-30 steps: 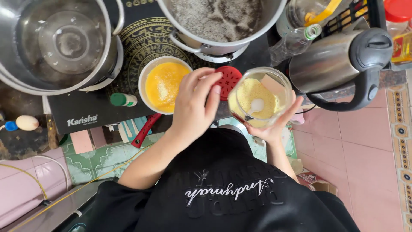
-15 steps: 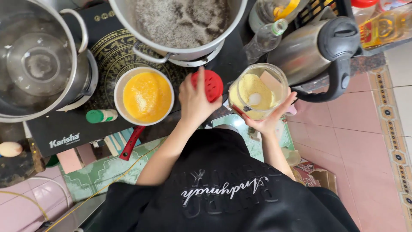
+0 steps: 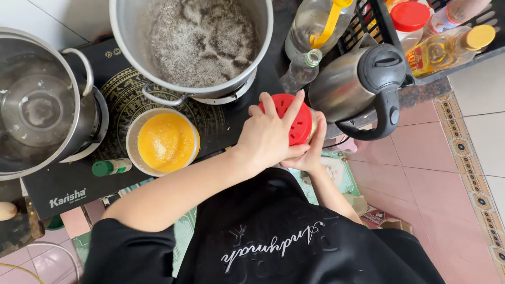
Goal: The person washes eggs in a strainer in the kitchen sink, then cracks eggs by hand into a bowl of beaten egg, discarding shells. They add powdered seasoning from a jar with a spoon, pour fish sauce into the bowl, and sprinkle pepper from a shaker over the egg mixture.
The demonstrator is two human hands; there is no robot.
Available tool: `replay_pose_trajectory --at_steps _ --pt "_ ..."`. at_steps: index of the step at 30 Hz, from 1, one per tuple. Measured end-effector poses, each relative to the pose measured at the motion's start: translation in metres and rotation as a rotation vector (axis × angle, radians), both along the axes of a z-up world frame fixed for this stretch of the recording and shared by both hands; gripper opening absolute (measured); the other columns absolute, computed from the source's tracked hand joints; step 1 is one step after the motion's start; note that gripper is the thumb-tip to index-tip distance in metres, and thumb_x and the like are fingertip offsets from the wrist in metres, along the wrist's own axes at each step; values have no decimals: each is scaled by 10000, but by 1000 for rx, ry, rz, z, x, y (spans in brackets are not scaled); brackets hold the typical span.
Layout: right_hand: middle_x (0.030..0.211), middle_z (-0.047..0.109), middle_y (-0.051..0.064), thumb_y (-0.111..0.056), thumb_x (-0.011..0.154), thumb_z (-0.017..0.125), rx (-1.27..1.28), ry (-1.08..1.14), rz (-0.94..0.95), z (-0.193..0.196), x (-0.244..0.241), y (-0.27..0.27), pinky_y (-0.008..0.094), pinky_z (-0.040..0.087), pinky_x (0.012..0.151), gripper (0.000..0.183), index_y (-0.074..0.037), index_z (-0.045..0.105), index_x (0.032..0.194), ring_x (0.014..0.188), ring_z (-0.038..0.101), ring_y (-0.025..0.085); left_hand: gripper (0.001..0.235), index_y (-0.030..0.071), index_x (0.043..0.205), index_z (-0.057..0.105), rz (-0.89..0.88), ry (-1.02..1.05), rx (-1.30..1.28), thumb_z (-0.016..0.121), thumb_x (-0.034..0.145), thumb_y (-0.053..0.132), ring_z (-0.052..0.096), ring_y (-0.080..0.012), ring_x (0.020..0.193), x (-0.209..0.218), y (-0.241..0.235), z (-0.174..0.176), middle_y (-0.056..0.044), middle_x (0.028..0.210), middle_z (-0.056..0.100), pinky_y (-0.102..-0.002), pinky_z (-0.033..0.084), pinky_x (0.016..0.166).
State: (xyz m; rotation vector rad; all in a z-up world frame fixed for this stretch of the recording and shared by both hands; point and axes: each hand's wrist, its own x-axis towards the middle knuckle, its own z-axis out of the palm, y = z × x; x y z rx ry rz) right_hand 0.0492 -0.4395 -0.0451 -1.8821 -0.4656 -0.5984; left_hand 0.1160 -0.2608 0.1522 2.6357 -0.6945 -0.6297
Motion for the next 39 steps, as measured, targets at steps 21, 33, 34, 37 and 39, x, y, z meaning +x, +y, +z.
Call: replay_pose_trajectory --at_steps 21,33,34,37,39 --pt "1638 262 194 -371 604 978 -6 25 -1 -8 11 -17 502 333 1245 1460 -157 14 1679 1531 379 367 1163 149 1539 398 -304 -409 -96 869 577 600 343 -716 1254 23 -22 -12 -381 1502 305 -814 468 780" --pt "1602 279 149 -298 706 966 193 -11 26 -3 23 0 483 378 1293 1357 -122 -9 1633 1528 397 312 360 -54 1044 658 -148 -318 -326 658 943 292 712 -413 817 117 -48 56 -260 962 709 -510 580 722" --pt "1602 279 149 -298 706 966 196 -20 25 0 23 4 483 378 1293 1357 -122 -9 1633 1528 397 312 360 -54 1044 658 -152 -326 -324 658 943 292 712 -413 817 165 -52 37 -260 962 709 -510 580 722" --pt "1527 345 162 -313 650 960 262 53 -26 5 25 14 483 410 1227 1314 -87 86 1606 1443 449 316 214 -8 817 752 95 -380 -480 673 853 188 723 -374 771 299 -64 -28 -240 807 712 -445 580 729" --pt "1466 368 151 -308 625 958 249 48 -75 4 27 18 471 425 1189 1274 -94 140 1578 1390 473 307 255 2 1050 708 424 18 -568 596 845 105 759 -251 743 379 -78 -85 -113 967 672 -382 654 659"
